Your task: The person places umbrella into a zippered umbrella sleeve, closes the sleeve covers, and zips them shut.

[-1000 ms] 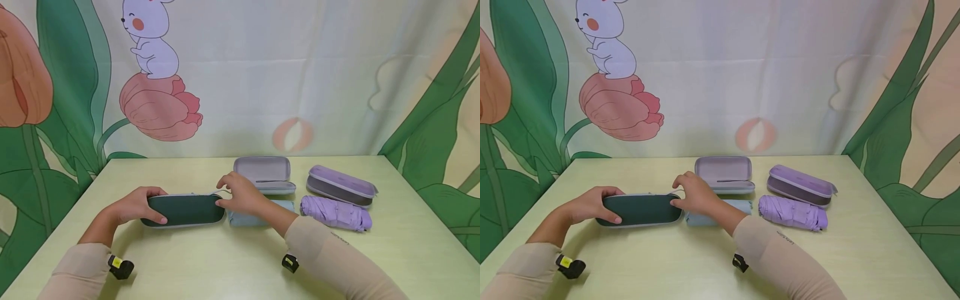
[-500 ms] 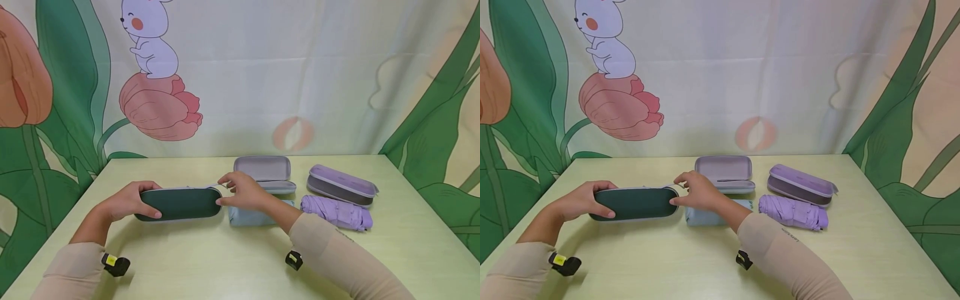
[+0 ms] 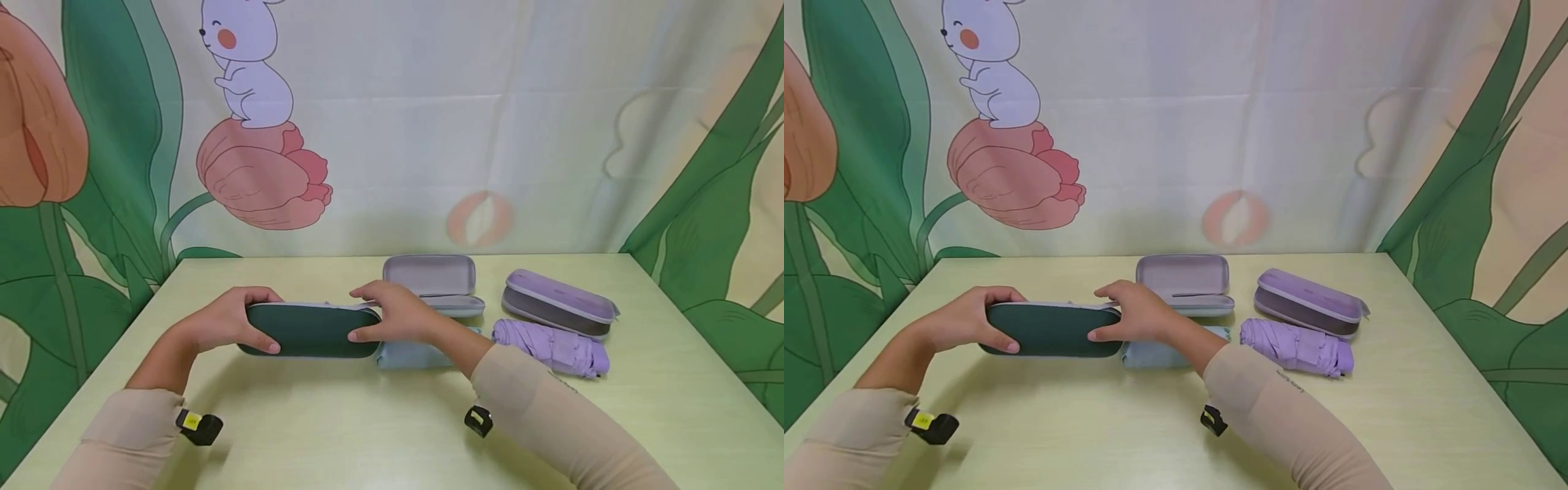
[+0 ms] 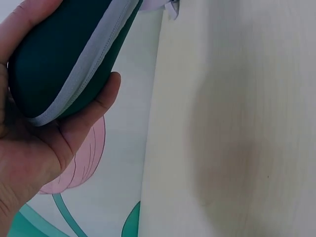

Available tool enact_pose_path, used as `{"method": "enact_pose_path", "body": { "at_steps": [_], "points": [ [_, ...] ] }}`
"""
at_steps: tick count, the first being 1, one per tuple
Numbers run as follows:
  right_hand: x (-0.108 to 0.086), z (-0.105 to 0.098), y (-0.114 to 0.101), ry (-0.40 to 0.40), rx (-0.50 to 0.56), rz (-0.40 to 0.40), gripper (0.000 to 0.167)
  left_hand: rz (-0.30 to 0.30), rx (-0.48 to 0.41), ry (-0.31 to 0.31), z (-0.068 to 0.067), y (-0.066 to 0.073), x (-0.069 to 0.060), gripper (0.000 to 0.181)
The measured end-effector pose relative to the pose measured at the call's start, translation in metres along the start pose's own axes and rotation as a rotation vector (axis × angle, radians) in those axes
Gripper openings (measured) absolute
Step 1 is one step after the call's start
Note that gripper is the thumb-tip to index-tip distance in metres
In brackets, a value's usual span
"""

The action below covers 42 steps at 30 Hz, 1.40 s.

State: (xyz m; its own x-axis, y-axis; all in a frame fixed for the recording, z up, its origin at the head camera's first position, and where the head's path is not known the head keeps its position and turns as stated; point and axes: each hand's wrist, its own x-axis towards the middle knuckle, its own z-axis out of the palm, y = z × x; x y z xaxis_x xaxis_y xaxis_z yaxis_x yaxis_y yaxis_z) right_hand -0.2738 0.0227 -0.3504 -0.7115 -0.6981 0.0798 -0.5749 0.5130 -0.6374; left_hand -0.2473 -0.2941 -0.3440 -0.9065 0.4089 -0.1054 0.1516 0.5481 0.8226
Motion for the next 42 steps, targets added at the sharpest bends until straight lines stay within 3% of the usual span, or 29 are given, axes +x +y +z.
{"method": "enact_pose_path", "body": {
  "at_steps": [4,10,15,20,28,34,42],
  "points": [
    [0.001,-0.001,-0.001,-0.078,-0.085,-0.029,0.067,0.009,0.005,-0.015,0.002,0.004,0.003,0.055],
    [-0.002,-0.002,0.002,-0.101,0.021,0.025,0.060,0.016,-0.013,-0.052,0.003,0.008,0.006,0.055],
    [-0.006,-0.006,0.004,-0.052,0.154,0.077,0.060,0.018,0.010,-0.062,0.003,0.014,0.008,0.063],
    [-0.015,-0.004,0.008,0.011,0.302,0.147,0.061,0.035,0.115,-0.094,0.007,0.025,0.013,0.068],
    [-0.037,0.008,0.005,0.091,0.357,0.221,0.054,0.039,0.150,-0.180,0.015,0.034,0.018,0.064],
    [-0.052,0.019,0.005,0.169,0.437,0.256,0.051,0.026,0.183,-0.228,0.023,0.045,0.025,0.050],
    [-0.059,0.021,0.005,0.230,0.398,0.260,0.050,0.149,0.288,-0.248,0.041,0.077,0.047,0.028]
  ]
}}
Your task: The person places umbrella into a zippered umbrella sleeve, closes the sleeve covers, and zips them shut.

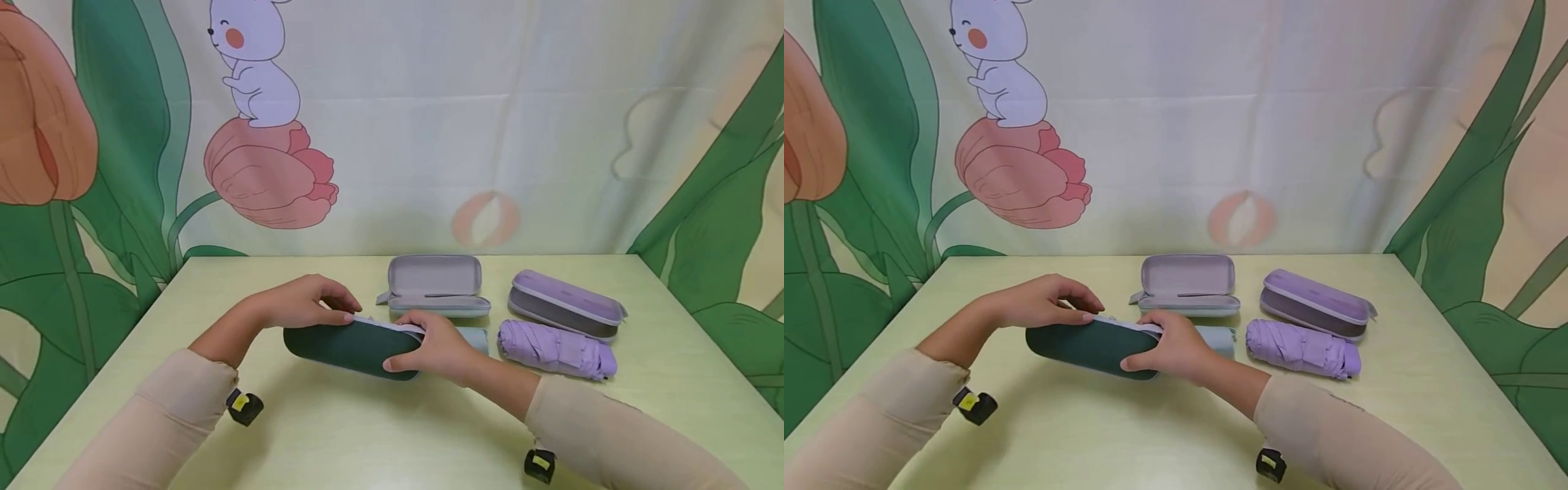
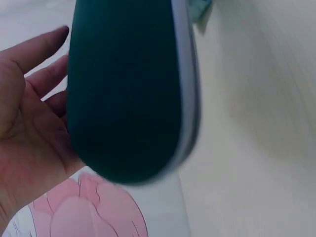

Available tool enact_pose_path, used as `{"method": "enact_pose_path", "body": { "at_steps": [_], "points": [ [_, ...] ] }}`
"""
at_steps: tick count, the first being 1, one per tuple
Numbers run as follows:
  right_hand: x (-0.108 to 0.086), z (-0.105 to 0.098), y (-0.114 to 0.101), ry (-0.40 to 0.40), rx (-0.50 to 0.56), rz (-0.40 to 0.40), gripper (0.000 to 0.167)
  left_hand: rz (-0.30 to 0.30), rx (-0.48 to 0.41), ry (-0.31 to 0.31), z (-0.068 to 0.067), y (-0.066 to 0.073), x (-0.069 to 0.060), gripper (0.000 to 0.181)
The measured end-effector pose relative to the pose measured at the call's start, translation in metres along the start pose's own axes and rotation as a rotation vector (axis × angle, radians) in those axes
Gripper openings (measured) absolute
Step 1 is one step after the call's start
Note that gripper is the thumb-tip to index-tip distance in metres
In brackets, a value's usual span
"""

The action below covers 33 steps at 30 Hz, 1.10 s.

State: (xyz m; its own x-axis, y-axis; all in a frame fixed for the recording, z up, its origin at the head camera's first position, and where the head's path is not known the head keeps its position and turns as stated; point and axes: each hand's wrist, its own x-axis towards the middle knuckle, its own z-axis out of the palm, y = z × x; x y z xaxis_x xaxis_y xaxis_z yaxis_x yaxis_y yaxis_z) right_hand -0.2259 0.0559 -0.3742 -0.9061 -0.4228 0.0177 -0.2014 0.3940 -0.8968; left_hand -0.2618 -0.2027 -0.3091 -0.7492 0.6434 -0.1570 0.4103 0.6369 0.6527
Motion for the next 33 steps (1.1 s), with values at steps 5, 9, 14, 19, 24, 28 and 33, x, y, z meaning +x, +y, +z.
{"method": "enact_pose_path", "body": {
  "at_steps": [5,9,14,19,24,28,33],
  "points": [
    [-0.001,-0.002,0.000,0.016,-0.022,0.000,0.049,0.074,-0.021,-0.060,0.003,0.014,0.015,0.030],
    [-0.003,-0.003,0.000,0.021,-0.027,-0.004,0.050,0.104,-0.036,-0.107,0.005,0.021,0.023,0.034],
    [-0.005,-0.006,0.000,0.012,-0.026,-0.008,0.050,0.113,-0.014,-0.100,0.004,0.026,0.026,0.026],
    [-0.007,-0.007,0.000,0.006,-0.026,-0.006,0.049,0.107,0.019,-0.054,0.003,0.029,0.026,0.017],
    [-0.007,-0.008,0.002,0.009,-0.031,-0.006,0.050,0.126,0.034,-0.002,0.005,0.028,0.028,0.013],
    [-0.007,-0.009,0.003,-0.002,-0.014,-0.006,0.050,0.143,0.056,0.054,0.008,0.027,0.027,0.011],
    [-0.009,-0.015,0.006,-0.025,0.007,-0.010,0.048,0.157,0.089,0.105,0.012,0.025,0.027,0.009]
  ]
}}
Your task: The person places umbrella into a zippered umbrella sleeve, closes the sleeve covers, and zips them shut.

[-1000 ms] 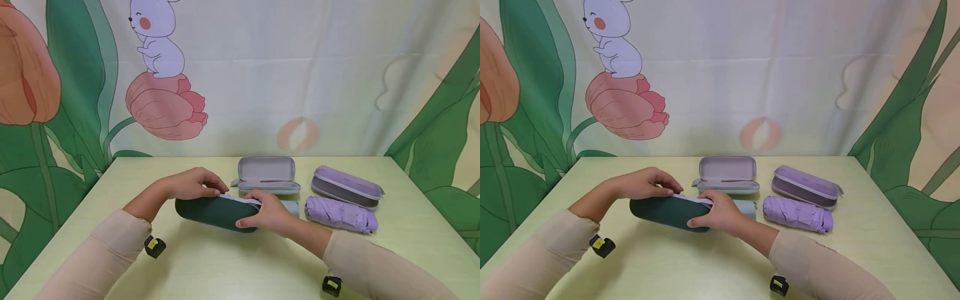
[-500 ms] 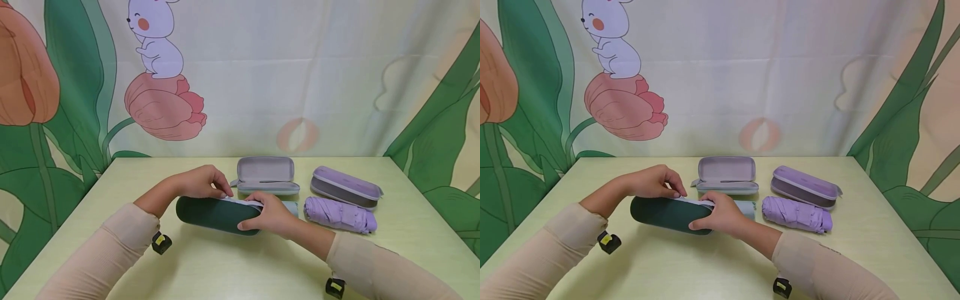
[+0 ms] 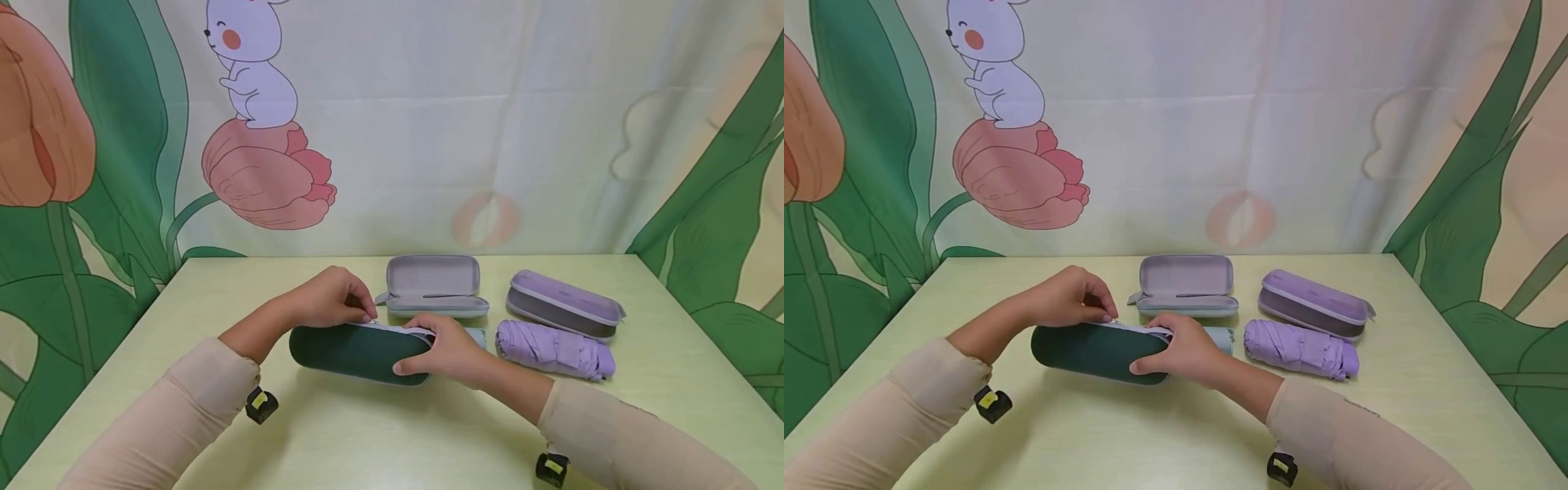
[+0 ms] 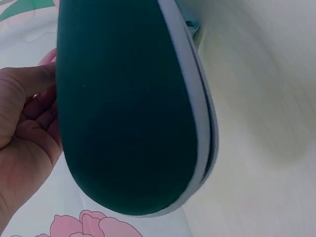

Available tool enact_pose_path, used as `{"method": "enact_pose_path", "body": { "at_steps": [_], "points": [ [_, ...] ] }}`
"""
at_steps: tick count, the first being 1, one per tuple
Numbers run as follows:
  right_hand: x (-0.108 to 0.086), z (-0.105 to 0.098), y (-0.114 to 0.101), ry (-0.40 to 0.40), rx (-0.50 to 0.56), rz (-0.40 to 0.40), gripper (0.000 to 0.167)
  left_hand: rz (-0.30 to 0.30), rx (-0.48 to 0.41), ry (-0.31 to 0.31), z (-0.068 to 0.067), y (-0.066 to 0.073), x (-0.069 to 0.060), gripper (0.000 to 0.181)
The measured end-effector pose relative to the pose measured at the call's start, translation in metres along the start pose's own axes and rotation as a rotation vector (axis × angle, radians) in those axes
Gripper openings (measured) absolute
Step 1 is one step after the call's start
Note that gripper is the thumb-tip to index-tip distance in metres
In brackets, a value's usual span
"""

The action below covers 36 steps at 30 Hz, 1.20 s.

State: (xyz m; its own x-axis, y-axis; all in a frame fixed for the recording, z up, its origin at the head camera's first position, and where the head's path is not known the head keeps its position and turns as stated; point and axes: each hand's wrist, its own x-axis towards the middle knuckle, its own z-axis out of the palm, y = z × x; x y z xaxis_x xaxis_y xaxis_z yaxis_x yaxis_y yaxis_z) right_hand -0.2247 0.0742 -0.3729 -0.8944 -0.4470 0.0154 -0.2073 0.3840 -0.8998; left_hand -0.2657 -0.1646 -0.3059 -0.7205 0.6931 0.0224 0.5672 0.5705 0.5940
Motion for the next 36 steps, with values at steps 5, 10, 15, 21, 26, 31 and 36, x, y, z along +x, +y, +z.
{"method": "enact_pose_path", "body": {
  "at_steps": [5,10,15,21,26,31,36],
  "points": [
    [-0.002,-0.005,0.004,-0.016,0.020,0.017,0.048,0.005,0.014,0.026,-0.001,-0.004,-0.003,0.008],
    [-0.004,-0.011,0.009,-0.024,0.077,0.019,0.048,-0.019,0.008,0.057,-0.006,-0.012,-0.008,0.007],
    [-0.008,-0.015,0.011,-0.035,0.118,0.021,0.047,-0.063,0.011,0.080,-0.010,-0.019,-0.014,0.008],
    [-0.010,-0.019,0.011,-0.038,0.129,0.028,0.048,-0.099,0.025,0.105,-0.014,-0.026,-0.020,0.008],
    [-0.012,-0.022,0.013,-0.036,0.147,0.041,0.047,-0.140,0.026,0.132,-0.016,-0.032,-0.026,0.008],
    [-0.013,-0.024,0.014,-0.037,0.186,0.052,0.046,-0.173,0.018,0.180,-0.019,-0.038,-0.032,0.007],
    [-0.014,-0.025,0.015,-0.042,0.242,0.057,0.045,-0.242,-0.036,0.226,-0.018,-0.042,-0.038,0.008]
  ]
}}
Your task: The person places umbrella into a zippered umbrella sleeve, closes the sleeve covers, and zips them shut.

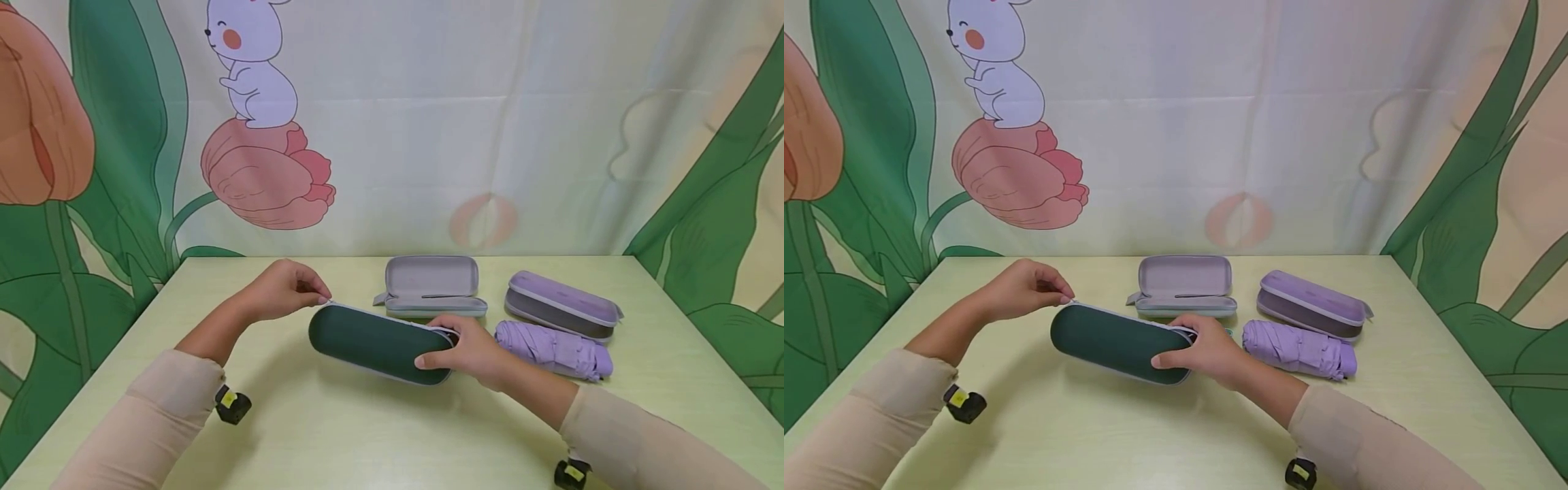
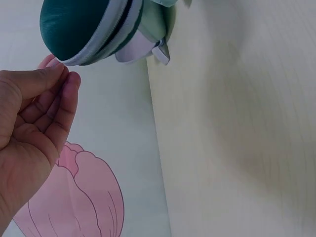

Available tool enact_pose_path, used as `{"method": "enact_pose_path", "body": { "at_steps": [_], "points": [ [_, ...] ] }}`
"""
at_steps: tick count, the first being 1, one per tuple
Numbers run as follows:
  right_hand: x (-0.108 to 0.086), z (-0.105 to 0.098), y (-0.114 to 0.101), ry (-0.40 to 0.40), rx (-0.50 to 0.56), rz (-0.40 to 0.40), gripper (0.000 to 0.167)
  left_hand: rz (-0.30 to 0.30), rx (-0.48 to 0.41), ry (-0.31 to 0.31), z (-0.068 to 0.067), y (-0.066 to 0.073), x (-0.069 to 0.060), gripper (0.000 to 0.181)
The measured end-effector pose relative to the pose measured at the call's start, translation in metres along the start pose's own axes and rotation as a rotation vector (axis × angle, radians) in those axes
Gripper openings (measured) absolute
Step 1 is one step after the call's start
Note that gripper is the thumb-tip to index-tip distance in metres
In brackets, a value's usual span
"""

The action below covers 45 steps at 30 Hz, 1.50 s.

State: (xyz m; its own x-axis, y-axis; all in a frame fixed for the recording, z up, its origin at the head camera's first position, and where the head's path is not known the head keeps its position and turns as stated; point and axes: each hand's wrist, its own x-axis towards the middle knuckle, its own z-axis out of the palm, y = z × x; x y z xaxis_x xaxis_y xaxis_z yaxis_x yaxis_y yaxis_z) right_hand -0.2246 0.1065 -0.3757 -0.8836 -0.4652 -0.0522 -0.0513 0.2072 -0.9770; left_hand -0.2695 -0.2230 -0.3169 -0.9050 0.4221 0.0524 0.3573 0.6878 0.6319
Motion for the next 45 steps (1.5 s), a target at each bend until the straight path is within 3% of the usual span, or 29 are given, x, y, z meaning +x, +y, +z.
{"method": "enact_pose_path", "body": {
  "at_steps": [4,10,20,25,32,36,42,45],
  "points": [
    [-0.001,0.002,0.003,0.020,0.049,0.003,0.044,-0.040,-0.031,0.057,0.003,-0.006,-0.002,0.008],
    [-0.002,0.008,0.007,0.054,0.155,0.031,0.035,-0.077,-0.079,0.213,0.015,-0.012,-0.006,0.011],
    [-0.001,0.014,0.008,0.116,0.269,0.087,0.039,-0.207,-0.209,0.464,0.042,-0.006,-0.009,0.013],
    [0.000,0.012,0.004,0.027,0.302,0.131,0.037,-0.213,-0.197,0.567,0.050,-0.001,-0.010,0.014],
    [-0.001,0.008,-0.004,-0.188,0.253,0.181,0.057,-0.182,-0.171,0.573,0.050,0.004,-0.007,0.012],
    [-0.001,0.012,-0.003,-0.185,0.248,0.146,0.059,-0.185,-0.200,0.610,0.048,0.004,-0.006,0.013],
    [-0.001,0.020,0.003,-0.151,0.314,0.092,0.054,-0.191,-0.225,0.748,0.054,0.006,-0.006,0.014],
    [0.000,0.026,0.006,-0.144,0.341,0.079,0.055,-0.208,-0.261,0.785,0.056,0.006,-0.004,0.015]
  ]
}}
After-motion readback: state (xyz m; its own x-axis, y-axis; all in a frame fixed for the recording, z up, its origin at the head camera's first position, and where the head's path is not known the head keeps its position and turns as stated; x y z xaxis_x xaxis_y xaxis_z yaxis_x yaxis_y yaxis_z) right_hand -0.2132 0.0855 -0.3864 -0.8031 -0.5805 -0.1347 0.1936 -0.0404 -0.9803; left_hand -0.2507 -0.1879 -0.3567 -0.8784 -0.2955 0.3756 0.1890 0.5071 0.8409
